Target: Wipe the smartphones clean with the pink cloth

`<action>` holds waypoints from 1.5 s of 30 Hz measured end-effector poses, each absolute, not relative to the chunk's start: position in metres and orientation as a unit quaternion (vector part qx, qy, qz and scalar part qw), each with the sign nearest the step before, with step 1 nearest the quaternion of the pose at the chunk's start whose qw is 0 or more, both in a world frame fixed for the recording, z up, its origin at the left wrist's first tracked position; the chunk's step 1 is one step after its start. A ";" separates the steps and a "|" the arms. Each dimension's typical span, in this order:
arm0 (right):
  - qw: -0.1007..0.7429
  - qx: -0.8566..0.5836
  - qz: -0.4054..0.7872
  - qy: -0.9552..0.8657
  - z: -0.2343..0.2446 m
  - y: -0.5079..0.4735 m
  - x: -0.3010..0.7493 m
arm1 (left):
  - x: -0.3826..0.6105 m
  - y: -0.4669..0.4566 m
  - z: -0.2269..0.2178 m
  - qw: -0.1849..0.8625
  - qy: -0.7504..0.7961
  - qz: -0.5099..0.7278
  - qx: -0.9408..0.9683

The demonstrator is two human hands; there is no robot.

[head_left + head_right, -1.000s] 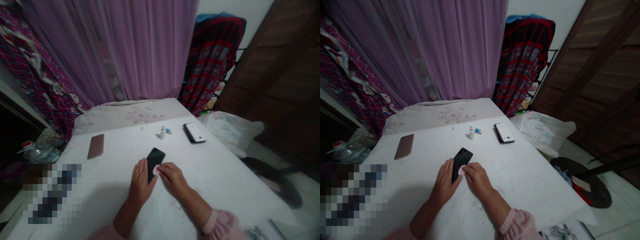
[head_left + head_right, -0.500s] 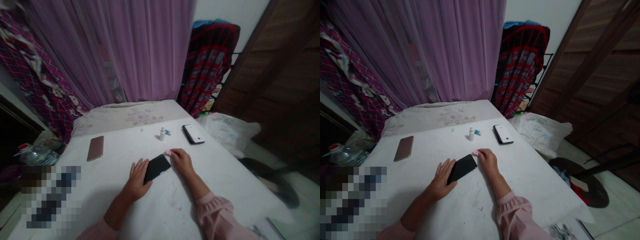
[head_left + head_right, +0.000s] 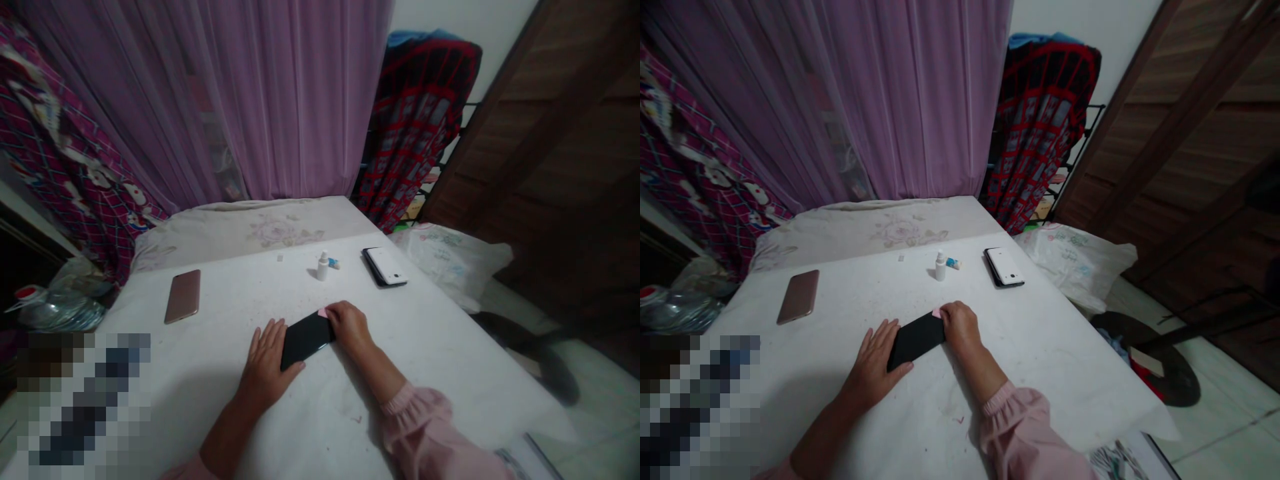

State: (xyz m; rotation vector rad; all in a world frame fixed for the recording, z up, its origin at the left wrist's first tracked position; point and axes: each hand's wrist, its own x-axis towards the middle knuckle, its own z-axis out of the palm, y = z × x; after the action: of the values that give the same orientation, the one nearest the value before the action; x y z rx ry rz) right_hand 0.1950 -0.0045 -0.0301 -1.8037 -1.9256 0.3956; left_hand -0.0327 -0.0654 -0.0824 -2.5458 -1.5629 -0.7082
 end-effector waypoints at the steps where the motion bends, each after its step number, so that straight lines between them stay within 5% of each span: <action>1: 0.231 -0.653 0.143 -0.707 -0.029 0.003 0.191 | -0.033 -0.064 -0.082 0.031 -0.510 -0.226 -0.829; 8: 0.239 -0.596 0.158 -0.750 -0.027 0.016 0.180 | -0.042 -0.049 -0.073 -0.026 -0.501 -0.150 -0.852; 17: 0.270 -0.537 0.293 -0.743 -0.029 -0.006 0.237 | -0.042 -0.056 -0.072 0.021 -0.527 -0.227 -0.819; 29: 0.186 -0.470 0.171 -0.845 -0.016 0.011 0.124 | -0.034 -0.057 -0.068 0.036 -0.532 -0.250 -0.808; 45: 0.413 -0.602 0.206 -0.651 -0.039 -0.026 0.265 | -0.024 -0.063 -0.055 0.065 -0.593 -0.257 -0.760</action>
State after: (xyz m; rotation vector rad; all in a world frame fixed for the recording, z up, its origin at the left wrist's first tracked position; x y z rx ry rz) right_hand 0.2652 -0.0258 -0.0389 -1.5143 -1.6374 0.5175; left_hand -0.0242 -0.0630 -0.0546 -2.2949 -1.7897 -0.7760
